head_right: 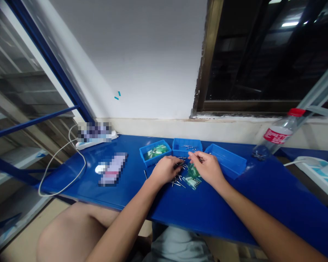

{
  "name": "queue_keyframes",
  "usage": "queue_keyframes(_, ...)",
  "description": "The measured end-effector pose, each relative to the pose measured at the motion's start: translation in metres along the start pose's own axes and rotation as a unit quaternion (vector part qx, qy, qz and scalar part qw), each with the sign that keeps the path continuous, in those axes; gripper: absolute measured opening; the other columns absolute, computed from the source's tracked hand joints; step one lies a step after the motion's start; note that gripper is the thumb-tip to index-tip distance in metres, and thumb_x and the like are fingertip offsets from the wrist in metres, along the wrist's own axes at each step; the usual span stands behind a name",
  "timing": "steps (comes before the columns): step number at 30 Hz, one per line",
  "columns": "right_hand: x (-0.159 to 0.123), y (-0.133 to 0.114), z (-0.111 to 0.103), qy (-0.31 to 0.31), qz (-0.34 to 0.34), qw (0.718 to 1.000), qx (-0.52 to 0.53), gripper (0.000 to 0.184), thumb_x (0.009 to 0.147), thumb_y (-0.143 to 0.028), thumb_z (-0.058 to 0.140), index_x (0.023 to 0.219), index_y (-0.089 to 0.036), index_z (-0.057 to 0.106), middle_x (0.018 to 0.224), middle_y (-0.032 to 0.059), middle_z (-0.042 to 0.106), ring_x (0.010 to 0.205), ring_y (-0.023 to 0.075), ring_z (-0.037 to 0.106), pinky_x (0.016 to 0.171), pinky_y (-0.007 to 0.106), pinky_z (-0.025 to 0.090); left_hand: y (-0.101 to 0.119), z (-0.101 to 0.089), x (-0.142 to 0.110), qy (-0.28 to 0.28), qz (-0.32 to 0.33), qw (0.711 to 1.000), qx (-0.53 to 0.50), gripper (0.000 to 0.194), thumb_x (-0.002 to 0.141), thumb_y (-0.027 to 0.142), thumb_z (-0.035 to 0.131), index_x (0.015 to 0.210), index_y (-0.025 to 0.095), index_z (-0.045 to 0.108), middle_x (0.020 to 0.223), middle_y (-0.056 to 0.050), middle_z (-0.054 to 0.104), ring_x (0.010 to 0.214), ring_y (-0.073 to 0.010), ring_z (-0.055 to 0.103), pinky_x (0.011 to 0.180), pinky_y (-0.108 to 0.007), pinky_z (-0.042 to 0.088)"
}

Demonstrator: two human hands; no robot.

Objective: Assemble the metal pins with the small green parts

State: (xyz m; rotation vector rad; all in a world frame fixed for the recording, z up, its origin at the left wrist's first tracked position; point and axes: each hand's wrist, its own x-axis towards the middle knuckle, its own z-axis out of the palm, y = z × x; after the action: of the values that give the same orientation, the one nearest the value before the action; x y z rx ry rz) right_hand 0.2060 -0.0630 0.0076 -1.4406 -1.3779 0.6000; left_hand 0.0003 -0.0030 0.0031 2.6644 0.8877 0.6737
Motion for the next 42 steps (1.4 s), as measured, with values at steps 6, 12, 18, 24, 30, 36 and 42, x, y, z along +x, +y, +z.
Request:
queue_keyframes(6,0.000,0.005,0.000,-0.001,-0.032,0.999,-0.020,0.042,0.096,-0.061,0.064,0.084,-0.023,0.077,0.081,0.0056,0.079,0.070,0.0230,0.072,0.063,0.033,0.055,0.005,-0.001,0.002,0.047,-0.033,0.995,-0.087,0.035,0.090,0.011,0.067,0.122,0.020,0.076,0.111,-0.006,0.082,0.100,-0.0234,0.077,0.094,-0.033,0.059)
queue_keyframes(12,-0.002,0.005,0.001,-0.004,-0.099,0.993,-0.062,0.029,0.098,-0.050,0.065,0.100,-0.024,0.078,0.095,0.0060,0.079,0.071,0.0209,0.071,0.063,0.033,0.056,0.010,-0.006,0.003,0.117,-0.052,0.963,-0.237,0.021,0.094,0.013,0.066,0.109,0.019,0.079,0.106,-0.005,0.083,0.097,-0.0203,0.079,0.093,-0.032,0.061)
queue_keyframes(18,-0.003,0.003,0.005,-0.018,-0.125,0.991,-0.036,0.025,0.095,-0.042,0.069,0.111,-0.023,0.074,0.111,0.0097,0.078,0.080,0.0215,0.074,0.072,0.036,0.061,0.016,-0.010,0.005,0.150,-0.078,0.925,-0.339,0.013,0.092,0.020,0.072,0.103,0.017,0.079,0.100,-0.007,0.083,0.092,-0.0207,0.079,0.090,-0.032,0.063)
queue_keyframes(24,-0.002,0.010,0.007,-0.043,-0.092,0.995,0.021,0.023,0.092,-0.038,0.072,0.109,-0.023,0.070,0.109,0.0096,0.077,0.080,0.0213,0.074,0.072,0.036,0.062,0.016,-0.010,0.005,0.133,-0.084,0.910,-0.385,0.018,0.092,0.032,0.076,0.101,0.018,0.082,0.101,-0.008,0.083,0.093,-0.0225,0.079,0.087,-0.032,0.062)
queue_keyframes(30,-0.004,0.004,0.010,-0.028,-0.108,0.993,0.026,0.021,0.087,-0.031,0.073,0.105,-0.023,0.065,0.092,0.0059,0.073,0.072,0.0184,0.068,0.062,0.031,0.055,0.015,-0.009,0.006,0.123,-0.085,0.910,-0.386,0.021,0.091,0.036,0.078,0.102,0.019,0.084,0.103,-0.007,0.083,0.096,-0.0240,0.080,0.090,-0.034,0.062)
queue_keyframes(36,-0.007,0.001,0.013,-0.012,-0.108,0.994,0.002,0.028,0.085,-0.028,0.072,0.112,-0.023,0.063,0.099,0.0067,0.073,0.069,0.0160,0.064,0.061,0.031,0.053,0.016,-0.005,0.007,0.129,-0.080,0.897,-0.415,0.019,0.091,0.031,0.077,0.104,0.019,0.084,0.104,-0.007,0.084,0.096,-0.0237,0.081,0.092,-0.034,0.064)
queue_keyframes(42,-0.008,0.001,0.015,-0.014,-0.101,0.994,0.041,0.031,0.088,-0.035,0.074,0.113,-0.022,0.062,0.098,0.0091,0.075,0.074,0.0187,0.068,0.063,0.032,0.054,0.021,-0.006,0.005,0.151,-0.083,0.904,-0.392,0.016,0.093,0.026,0.074,0.105,0.020,0.084,0.104,-0.006,0.084,0.097,-0.0232,0.081,0.093,-0.036,0.065)
